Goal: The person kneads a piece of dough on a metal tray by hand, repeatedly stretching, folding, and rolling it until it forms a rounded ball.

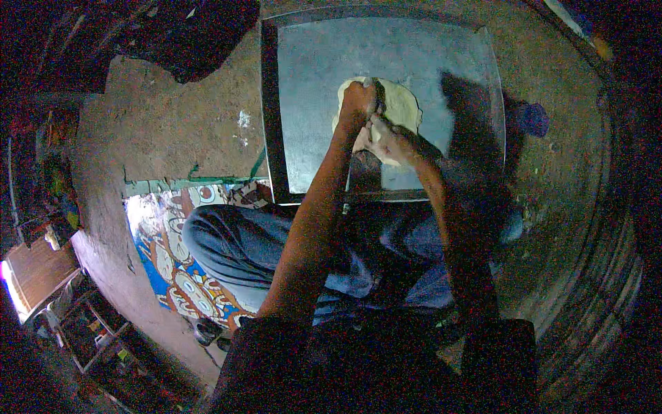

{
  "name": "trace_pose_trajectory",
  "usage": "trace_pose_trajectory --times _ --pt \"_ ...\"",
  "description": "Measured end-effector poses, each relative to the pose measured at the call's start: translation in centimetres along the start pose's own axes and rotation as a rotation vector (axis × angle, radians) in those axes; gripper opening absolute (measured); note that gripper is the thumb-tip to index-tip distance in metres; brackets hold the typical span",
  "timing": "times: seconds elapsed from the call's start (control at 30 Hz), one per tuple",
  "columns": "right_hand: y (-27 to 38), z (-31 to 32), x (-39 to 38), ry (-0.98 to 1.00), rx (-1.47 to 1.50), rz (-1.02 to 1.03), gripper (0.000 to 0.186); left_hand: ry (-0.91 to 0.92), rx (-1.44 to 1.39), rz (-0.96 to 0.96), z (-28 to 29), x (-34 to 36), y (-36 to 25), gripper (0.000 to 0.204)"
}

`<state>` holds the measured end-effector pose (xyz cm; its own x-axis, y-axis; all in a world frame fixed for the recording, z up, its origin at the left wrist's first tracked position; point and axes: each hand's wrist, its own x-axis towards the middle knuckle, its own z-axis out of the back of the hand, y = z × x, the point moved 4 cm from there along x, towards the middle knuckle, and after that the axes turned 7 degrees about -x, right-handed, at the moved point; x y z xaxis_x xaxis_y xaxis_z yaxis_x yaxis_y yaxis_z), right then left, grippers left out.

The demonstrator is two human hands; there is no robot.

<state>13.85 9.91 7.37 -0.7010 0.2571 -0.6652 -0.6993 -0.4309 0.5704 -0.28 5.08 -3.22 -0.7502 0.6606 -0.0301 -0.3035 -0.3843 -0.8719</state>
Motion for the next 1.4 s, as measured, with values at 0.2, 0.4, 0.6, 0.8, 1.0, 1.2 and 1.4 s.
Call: trace_pose_trajectory --times 0.2,0.4,0.6,0.8,1.0,1.2,1.4 --pt "-0.7 -2.7 0.1 0.154 -0.491 0.360 0.039 0.419 -0.465 0.292 1.5 -0.1 -4.7 0.040" --pt "0.5 -3.7 0.3 0.104 -0.625 0.221 0.042 0.474 -0.458 0.410 2.5 -0.4 -6.8 0.045" --pt "-0.1 -5.3 2.0 0.107 -0.943 0.053 0.027 0.496 -0.750 0.365 3.0 -2.8 -7.2 0.056" --pt "2.2 -4.9 0.1 0.084 -0.957 0.103 0.030 0.241 -0.496 0.406 4.8 -7.6 -5.8 0.050" --pt "-0.4 -4.2 1.0 -0.026 -0.681 0.134 0.035 -0.220 -0.256 0.024 3.9 -8.9 -6.5 0.046" --pt "0.3 -3.6 0.6 0.011 -0.679 0.253 0.032 -0.198 -0.268 0.182 4.4 -9.6 -7.2 0.048" --pt "-8.1 2.5 2.4 -0.198 0.504 0.029 0.030 -0.010 -0.470 0.467 3.2 -8.2 -5.1 0.051"
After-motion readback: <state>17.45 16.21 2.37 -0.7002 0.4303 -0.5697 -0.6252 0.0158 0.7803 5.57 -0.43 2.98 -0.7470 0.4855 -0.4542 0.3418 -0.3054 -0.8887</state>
